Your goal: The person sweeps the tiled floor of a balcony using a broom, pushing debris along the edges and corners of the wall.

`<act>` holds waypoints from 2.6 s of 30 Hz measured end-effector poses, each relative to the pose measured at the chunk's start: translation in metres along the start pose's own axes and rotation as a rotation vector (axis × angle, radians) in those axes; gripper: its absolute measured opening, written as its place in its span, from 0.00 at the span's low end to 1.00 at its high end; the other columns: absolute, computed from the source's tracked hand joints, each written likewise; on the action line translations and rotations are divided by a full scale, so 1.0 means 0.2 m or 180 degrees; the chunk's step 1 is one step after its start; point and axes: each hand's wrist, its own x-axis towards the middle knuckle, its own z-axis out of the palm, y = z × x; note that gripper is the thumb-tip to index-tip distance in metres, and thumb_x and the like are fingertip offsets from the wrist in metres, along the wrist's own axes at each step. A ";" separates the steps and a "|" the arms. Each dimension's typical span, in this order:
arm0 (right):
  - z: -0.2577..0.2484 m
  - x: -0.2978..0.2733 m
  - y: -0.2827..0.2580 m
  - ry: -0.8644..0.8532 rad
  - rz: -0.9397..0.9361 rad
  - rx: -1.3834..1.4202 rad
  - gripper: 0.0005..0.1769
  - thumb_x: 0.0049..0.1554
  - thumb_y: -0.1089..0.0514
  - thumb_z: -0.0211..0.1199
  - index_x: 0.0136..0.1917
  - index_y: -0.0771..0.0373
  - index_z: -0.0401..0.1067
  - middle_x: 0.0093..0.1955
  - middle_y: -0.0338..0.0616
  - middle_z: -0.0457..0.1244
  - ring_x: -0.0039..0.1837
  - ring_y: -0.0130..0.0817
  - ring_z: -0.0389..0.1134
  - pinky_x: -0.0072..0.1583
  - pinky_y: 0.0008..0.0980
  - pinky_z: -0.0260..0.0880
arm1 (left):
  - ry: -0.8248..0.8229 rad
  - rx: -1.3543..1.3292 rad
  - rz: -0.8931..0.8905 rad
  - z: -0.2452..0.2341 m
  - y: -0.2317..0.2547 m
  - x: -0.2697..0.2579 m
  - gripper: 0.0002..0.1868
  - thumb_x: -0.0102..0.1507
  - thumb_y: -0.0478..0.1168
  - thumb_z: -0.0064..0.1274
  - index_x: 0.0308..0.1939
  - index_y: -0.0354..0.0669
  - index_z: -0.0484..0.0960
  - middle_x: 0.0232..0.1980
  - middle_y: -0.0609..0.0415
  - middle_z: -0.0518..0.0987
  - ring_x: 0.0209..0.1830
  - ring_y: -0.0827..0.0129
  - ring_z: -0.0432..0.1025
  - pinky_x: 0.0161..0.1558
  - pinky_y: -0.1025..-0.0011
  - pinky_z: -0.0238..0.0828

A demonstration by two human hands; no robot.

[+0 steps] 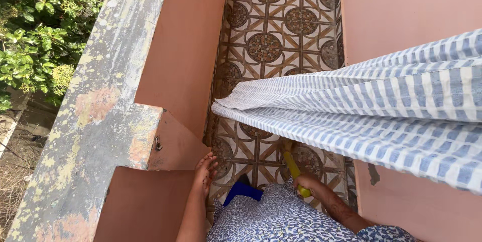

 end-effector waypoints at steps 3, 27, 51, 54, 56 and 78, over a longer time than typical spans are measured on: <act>0.06 0.03 -0.19 -0.0529 -0.0671 -0.0602 0.26 0.49 0.67 0.67 0.61 0.74 0.71 0.40 0.52 0.68 0.32 0.35 0.69 0.34 0.33 0.71 | -0.0083 -0.0107 0.0003 0.06 0.07 0.04 0.21 0.68 0.47 0.48 0.66 0.56 0.75 0.64 0.64 0.78 0.57 0.75 0.73 0.52 0.72 0.67; 0.48 -0.06 -0.67 -0.0162 -0.1021 -0.1725 0.33 0.50 0.68 0.71 0.66 0.70 0.62 0.47 0.58 0.69 0.36 0.39 0.71 0.34 0.35 0.71 | -0.0164 -0.0571 0.0141 0.27 0.36 0.00 0.23 0.68 0.46 0.48 0.68 0.53 0.73 0.66 0.60 0.77 0.62 0.70 0.73 0.57 0.67 0.69; -0.78 0.19 -1.39 0.0829 -0.1610 -0.4354 0.29 0.60 0.46 0.59 0.69 0.64 0.64 0.60 0.59 0.68 0.64 0.53 0.71 0.66 0.47 0.70 | 0.0724 -0.1298 0.0324 0.64 0.26 0.03 0.21 0.70 0.46 0.45 0.68 0.52 0.74 0.65 0.60 0.78 0.58 0.71 0.73 0.51 0.71 0.70; -0.85 0.20 -1.43 0.0477 -0.2162 -0.4484 0.32 0.57 0.45 0.65 0.66 0.65 0.64 0.58 0.60 0.68 0.62 0.54 0.70 0.64 0.48 0.70 | 0.0771 -0.1370 0.0336 0.72 0.23 0.08 0.21 0.70 0.45 0.46 0.68 0.52 0.74 0.65 0.60 0.78 0.58 0.71 0.73 0.51 0.71 0.69; -0.90 0.25 -1.44 0.0233 -0.2644 -0.4535 0.29 0.56 0.47 0.66 0.64 0.65 0.65 0.55 0.60 0.69 0.59 0.55 0.71 0.62 0.49 0.71 | 0.0832 -0.1411 0.0402 0.77 0.22 0.11 0.21 0.70 0.45 0.46 0.68 0.52 0.73 0.65 0.59 0.78 0.58 0.70 0.73 0.51 0.70 0.69; -0.82 0.58 -1.50 0.0026 -0.2371 -0.3501 0.28 0.60 0.52 0.57 0.71 0.62 0.62 0.49 0.55 0.68 0.51 0.51 0.72 0.53 0.50 0.74 | 0.1523 -0.1805 0.0329 0.97 -0.17 -0.10 0.18 0.69 0.46 0.46 0.63 0.55 0.76 0.61 0.61 0.79 0.58 0.72 0.73 0.59 0.67 0.64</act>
